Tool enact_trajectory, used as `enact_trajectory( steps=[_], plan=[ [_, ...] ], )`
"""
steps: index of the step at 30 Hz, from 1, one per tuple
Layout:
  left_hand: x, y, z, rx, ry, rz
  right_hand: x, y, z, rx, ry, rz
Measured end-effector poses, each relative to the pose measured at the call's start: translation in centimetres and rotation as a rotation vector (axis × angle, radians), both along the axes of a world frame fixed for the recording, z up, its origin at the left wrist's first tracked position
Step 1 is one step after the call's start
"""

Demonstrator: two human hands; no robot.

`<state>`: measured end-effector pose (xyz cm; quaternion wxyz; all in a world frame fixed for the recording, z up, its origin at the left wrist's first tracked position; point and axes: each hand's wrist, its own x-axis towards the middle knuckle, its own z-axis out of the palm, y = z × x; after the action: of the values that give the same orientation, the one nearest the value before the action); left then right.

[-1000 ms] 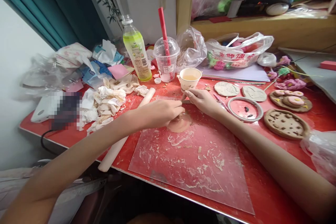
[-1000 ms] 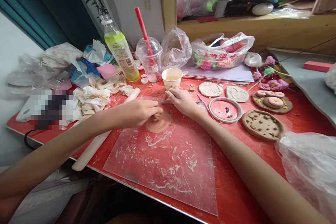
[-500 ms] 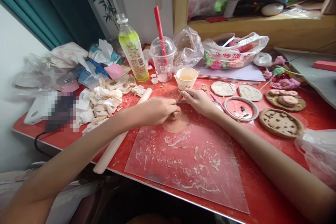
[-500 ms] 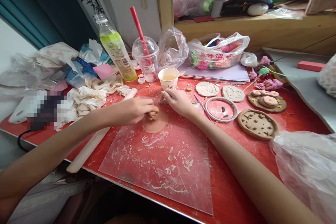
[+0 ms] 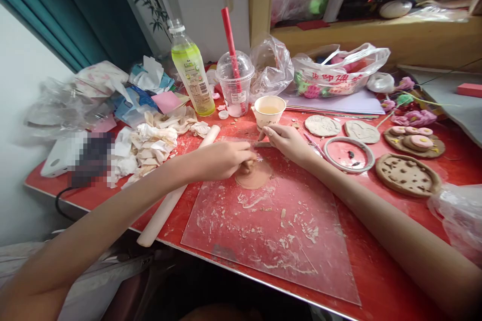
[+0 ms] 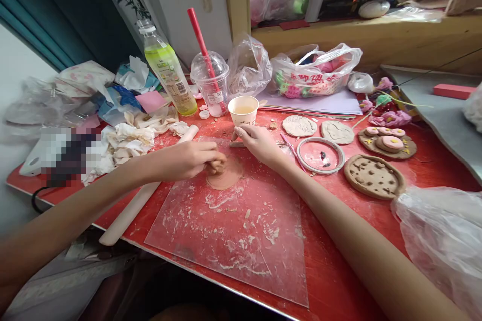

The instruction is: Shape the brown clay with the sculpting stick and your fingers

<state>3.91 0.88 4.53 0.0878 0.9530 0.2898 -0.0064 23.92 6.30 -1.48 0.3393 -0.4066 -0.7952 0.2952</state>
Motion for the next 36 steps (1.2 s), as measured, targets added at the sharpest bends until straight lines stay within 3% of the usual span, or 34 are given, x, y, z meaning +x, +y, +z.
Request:
enact_trajectory(
  steps=[5,10,14,17,20,23,25,28,33,36],
  plan=[
    [0.5,-2.8,0.2,0.017,0.029,-0.072,-0.1,0.0,0.0,-0.003,0.004,0.000],
    [2.9,-0.5,-0.9,0.073,0.001,-0.083,0.0,0.0,-0.1,0.013,0.000,-0.017],
    [0.5,-0.3,-0.8,0.081,0.006,0.013,0.0,-0.1,0.1,0.001,-0.016,-0.005],
    [-1.3,-2.4,-0.3,0.050,-0.014,-0.031,-0.1,-0.1,0.1,-0.008,-0.007,0.004],
    [-0.6,-3.6,-0.1,0.086,0.000,-0.051,-0.1,0.0,0.0,0.003,-0.008,0.000],
    [1.8,-2.0,-0.7,0.088,-0.026,-0.111,-0.1,0.1,0.0,0.004,-0.028,-0.005],
    [2.9,-0.1,-1.1,0.120,-0.035,-0.078,0.0,0.0,0.0,0.010,-0.038,0.004],
    [2.4,1.5,-1.0,0.104,-0.020,-0.025,0.1,0.0,0.2,0.018,-0.055,0.007],
    [-0.6,-1.6,0.3,0.040,0.039,-0.080,0.0,0.0,0.2,0.020,-0.074,0.000],
    [0.1,-2.6,0.2,0.042,0.026,-0.116,-0.1,0.0,0.1,0.035,-0.076,0.000]
  ],
)
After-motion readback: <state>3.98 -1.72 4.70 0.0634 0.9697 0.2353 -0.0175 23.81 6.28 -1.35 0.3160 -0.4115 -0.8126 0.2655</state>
